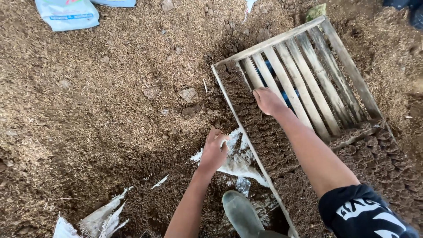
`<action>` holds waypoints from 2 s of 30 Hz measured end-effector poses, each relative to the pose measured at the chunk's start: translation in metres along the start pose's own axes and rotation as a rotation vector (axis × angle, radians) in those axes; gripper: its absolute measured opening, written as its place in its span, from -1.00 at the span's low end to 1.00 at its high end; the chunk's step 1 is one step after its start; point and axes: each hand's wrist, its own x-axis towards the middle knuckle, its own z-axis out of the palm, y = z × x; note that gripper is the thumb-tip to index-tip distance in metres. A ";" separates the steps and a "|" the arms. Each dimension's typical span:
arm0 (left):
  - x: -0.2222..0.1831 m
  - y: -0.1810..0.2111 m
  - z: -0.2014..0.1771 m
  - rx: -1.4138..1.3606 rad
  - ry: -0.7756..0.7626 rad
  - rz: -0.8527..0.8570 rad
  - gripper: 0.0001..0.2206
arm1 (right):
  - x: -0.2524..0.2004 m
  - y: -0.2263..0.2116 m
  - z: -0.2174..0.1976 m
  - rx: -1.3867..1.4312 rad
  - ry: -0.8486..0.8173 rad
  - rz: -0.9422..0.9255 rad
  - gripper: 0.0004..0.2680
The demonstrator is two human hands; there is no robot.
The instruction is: The person picks small brown objects from a pile of husks on the ground and places them into rows on a wooden tray.
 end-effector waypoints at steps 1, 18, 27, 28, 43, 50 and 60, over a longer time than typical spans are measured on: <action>0.001 0.001 0.000 -0.001 0.004 0.002 -0.88 | 0.001 0.003 0.001 -0.003 0.002 -0.002 -0.66; -0.063 -0.003 -0.067 0.042 0.137 -0.070 -0.91 | -0.017 -0.050 -0.060 0.000 0.001 0.221 -0.55; -0.193 -0.169 -0.089 0.414 0.275 -0.302 -0.72 | -0.067 -0.264 -0.122 -0.465 -0.145 -0.322 -0.74; -0.212 -0.187 -0.094 0.411 0.290 -0.312 -0.72 | -0.080 -0.294 -0.120 -0.472 -0.146 -0.338 -0.74; -0.469 -0.340 -0.031 0.213 0.452 -0.881 -0.66 | -0.305 -0.460 0.082 0.246 -0.619 -0.420 -0.72; -0.461 -0.370 0.001 0.094 0.412 -0.882 -0.64 | -0.306 -0.413 0.116 0.386 -0.695 -0.209 -0.74; -0.458 -0.341 -0.026 0.028 0.602 -1.092 -0.90 | -0.318 -0.418 0.098 0.363 -0.641 -0.122 -0.75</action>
